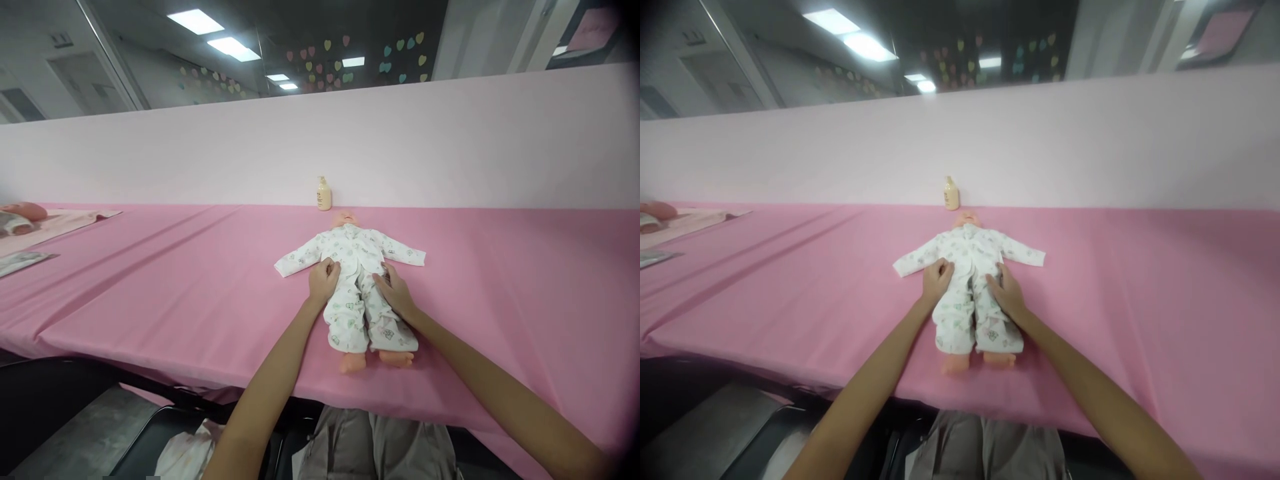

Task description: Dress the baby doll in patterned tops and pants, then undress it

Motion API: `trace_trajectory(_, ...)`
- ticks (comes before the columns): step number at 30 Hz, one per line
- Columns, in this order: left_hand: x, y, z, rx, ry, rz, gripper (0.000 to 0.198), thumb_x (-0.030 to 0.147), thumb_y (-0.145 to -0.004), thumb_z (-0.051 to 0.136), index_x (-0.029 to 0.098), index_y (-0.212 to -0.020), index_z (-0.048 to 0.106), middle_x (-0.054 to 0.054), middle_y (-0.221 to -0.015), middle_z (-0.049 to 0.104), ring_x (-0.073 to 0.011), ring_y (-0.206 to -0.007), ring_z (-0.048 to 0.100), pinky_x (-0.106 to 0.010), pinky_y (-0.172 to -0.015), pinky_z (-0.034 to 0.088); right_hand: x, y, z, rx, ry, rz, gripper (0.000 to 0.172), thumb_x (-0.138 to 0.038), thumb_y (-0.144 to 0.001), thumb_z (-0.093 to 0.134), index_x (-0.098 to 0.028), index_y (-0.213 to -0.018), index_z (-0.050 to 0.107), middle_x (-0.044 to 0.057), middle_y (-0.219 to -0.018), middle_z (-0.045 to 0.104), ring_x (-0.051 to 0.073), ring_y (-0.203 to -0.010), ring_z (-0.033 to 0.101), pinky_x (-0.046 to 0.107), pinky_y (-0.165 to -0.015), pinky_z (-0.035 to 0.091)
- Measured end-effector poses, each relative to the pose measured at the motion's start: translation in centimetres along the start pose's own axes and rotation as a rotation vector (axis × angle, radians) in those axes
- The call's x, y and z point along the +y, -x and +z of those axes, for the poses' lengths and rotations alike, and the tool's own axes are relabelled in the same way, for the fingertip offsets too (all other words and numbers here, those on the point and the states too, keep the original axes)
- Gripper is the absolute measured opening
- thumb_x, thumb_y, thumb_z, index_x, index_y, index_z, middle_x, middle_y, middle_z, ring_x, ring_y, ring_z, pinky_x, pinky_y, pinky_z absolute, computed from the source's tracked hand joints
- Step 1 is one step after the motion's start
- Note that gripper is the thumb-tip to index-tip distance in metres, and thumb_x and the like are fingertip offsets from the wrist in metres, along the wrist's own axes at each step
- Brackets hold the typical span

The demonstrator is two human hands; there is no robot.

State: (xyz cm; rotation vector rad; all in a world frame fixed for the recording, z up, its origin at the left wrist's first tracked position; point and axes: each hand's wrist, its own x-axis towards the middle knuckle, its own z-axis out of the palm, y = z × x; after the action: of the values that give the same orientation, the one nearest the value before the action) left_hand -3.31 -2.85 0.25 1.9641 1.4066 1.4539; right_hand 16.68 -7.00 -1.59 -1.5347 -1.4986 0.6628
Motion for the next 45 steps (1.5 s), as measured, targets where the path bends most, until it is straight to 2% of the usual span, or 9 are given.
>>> trace_trajectory(9,0.2,0.0,-0.1,0.013,-0.037,0.024,0.032,0.030,-0.083,0.047,0.019,-0.057,0.031,0.006,-0.052,0.033,-0.0089,-0.051,0.033,-0.024,-0.052,0.024,0.0,-0.1,-0.1,-0.005,-0.009,0.007,0.073,-0.056,-0.084,0.047,-0.015,-0.143,0.035,0.012,-0.142,0.046,0.029,-0.128,0.045,0.043,-0.106,0.034)
trace_trajectory(15,-0.6,-0.1,-0.5,0.132,-0.285,0.251,0.037,0.020,-0.080,0.045,0.019,-0.053,0.020,0.005,-0.047,0.023,-0.0087,-0.046,0.024,-0.027,-0.050,0.016,-0.1,0.0,0.0,0.041,-0.075,-0.018,0.067,-0.056,-0.084,0.048,-0.016,-0.137,0.042,0.012,-0.140,0.048,0.028,-0.123,0.049,0.042,-0.103,0.036)
trace_trajectory(20,-1.4,-0.5,-0.9,0.198,-0.317,0.346,0.031,0.009,-0.072,0.043,0.020,-0.055,0.019,0.005,-0.047,0.023,-0.0090,-0.044,0.023,-0.025,-0.047,0.016,0.9,-0.4,0.0,0.218,-0.245,0.051,0.044,-0.056,-0.087,0.042,-0.020,-0.109,0.056,0.009,-0.114,0.063,0.023,-0.104,0.058,0.037,-0.090,0.044)
trace_trajectory(25,-1.3,-0.6,-1.3,0.259,-0.258,0.339,0.030,0.006,-0.074,0.041,0.020,-0.057,0.020,0.006,-0.048,0.022,-0.0096,-0.044,0.022,-0.025,-0.047,0.016,1.9,-1.2,0.1,0.338,-0.357,0.149,0.029,-0.047,-0.084,0.047,-0.020,-0.089,0.057,0.004,-0.090,0.063,0.018,-0.082,0.059,0.031,-0.074,0.045)
trace_trajectory(29,-0.8,-0.4,-1.5,0.242,-0.225,0.319,0.022,0.008,-0.081,0.040,0.022,-0.065,0.031,0.007,-0.050,0.030,-0.0097,-0.043,0.027,-0.023,-0.047,0.021,1.9,-1.2,0.2,0.366,-0.352,0.146,0.025,-0.044,-0.082,0.048,-0.021,-0.085,0.057,0.000,-0.077,0.059,0.016,-0.073,0.055,0.030,-0.069,0.043)
trace_trajectory(33,-0.4,-0.2,-1.5,0.167,-0.251,0.256,0.018,0.012,-0.087,0.036,0.022,-0.072,0.038,0.005,-0.053,0.039,-0.0102,-0.044,0.034,-0.023,-0.049,0.023,1.7,-1.1,0.1,0.390,-0.298,0.126,0.024,-0.042,-0.081,0.045,-0.021,-0.082,0.057,0.000,-0.076,0.058,0.017,-0.072,0.053,0.030,-0.068,0.041)
trace_trajectory(37,-0.3,-0.2,-1.4,0.113,-0.311,0.237,0.021,0.020,-0.089,0.036,0.022,-0.068,0.036,0.005,-0.051,0.037,-0.0100,-0.044,0.031,-0.024,-0.050,0.022,1.5,-1.0,0.0,0.381,-0.272,0.102,0.024,-0.043,-0.082,0.043,-0.021,-0.077,0.053,0.000,-0.074,0.057,0.017,-0.070,0.052,0.029,-0.064,0.039)
trace_trajectory(41,-0.3,-0.2,-1.3,0.102,-0.320,0.289,0.029,0.027,-0.091,0.037,0.021,-0.063,0.033,0.005,-0.049,0.033,-0.0087,-0.042,0.026,-0.024,-0.049,0.020,1.4,-0.8,0.1,0.365,-0.291,0.103,0.023,-0.042,-0.082,0.045,-0.021,-0.077,0.053,0.001,-0.075,0.058,0.017,-0.069,0.053,0.029,-0.062,0.039)
trace_trajectory(45,0.0,-0.1,-1.2,0.088,-0.329,0.336,0.028,0.028,-0.090,0.039,0.020,-0.063,0.039,0.004,-0.048,0.036,-0.0081,-0.042,0.029,-0.024,-0.047,0.018,1.0,-0.6,-0.1,0.335,-0.314,0.102,0.024,-0.043,-0.081,0.048,-0.020,-0.079,0.055,0.002,-0.078,0.061,0.017,-0.072,0.054,0.029,-0.063,0.041)
